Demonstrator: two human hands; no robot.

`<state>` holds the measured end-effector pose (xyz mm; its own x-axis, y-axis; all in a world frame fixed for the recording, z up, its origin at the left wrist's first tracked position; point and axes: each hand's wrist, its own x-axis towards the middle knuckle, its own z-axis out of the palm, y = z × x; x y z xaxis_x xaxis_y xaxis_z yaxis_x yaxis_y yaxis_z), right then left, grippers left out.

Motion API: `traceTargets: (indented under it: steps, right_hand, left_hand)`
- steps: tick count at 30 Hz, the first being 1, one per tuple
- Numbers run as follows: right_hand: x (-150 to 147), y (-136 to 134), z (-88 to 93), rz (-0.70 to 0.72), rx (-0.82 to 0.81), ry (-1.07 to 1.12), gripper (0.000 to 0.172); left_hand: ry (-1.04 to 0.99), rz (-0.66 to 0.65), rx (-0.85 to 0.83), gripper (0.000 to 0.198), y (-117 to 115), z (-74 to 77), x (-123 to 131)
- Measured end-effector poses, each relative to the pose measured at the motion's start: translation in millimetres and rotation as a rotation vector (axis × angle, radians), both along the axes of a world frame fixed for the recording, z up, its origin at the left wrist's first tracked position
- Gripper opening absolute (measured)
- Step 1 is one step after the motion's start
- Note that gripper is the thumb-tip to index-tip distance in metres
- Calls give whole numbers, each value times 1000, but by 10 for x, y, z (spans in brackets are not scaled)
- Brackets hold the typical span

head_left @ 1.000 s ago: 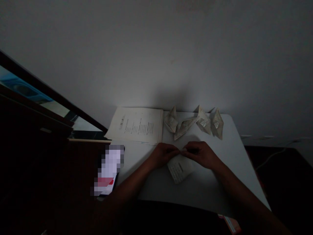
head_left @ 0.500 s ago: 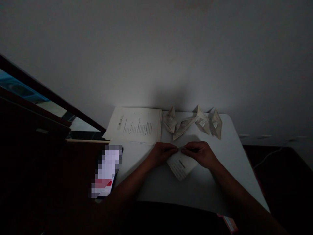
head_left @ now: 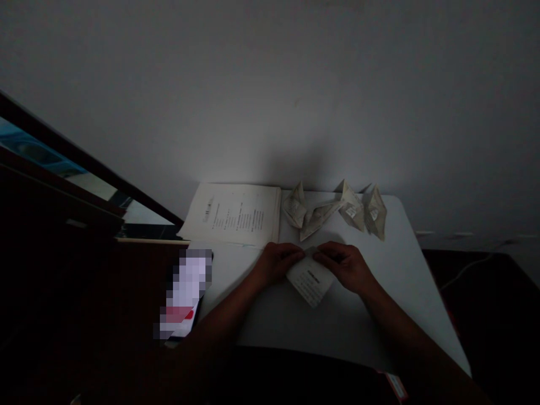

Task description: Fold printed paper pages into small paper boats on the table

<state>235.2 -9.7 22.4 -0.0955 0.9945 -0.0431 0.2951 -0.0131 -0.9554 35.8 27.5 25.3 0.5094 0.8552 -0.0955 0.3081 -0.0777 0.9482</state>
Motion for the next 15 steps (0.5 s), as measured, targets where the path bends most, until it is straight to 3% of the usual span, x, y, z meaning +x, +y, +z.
traceTargets:
  steps: [7, 15]
  right_hand:
    - [-55, -21, 18, -56, -176, 272, 25]
    - [-99, -30, 15, -76, -236, 429, 25]
  left_hand:
    - [-195, 116, -253, 25, -37, -8, 80]
    - [-290, 131, -342, 29, -60, -84, 91]
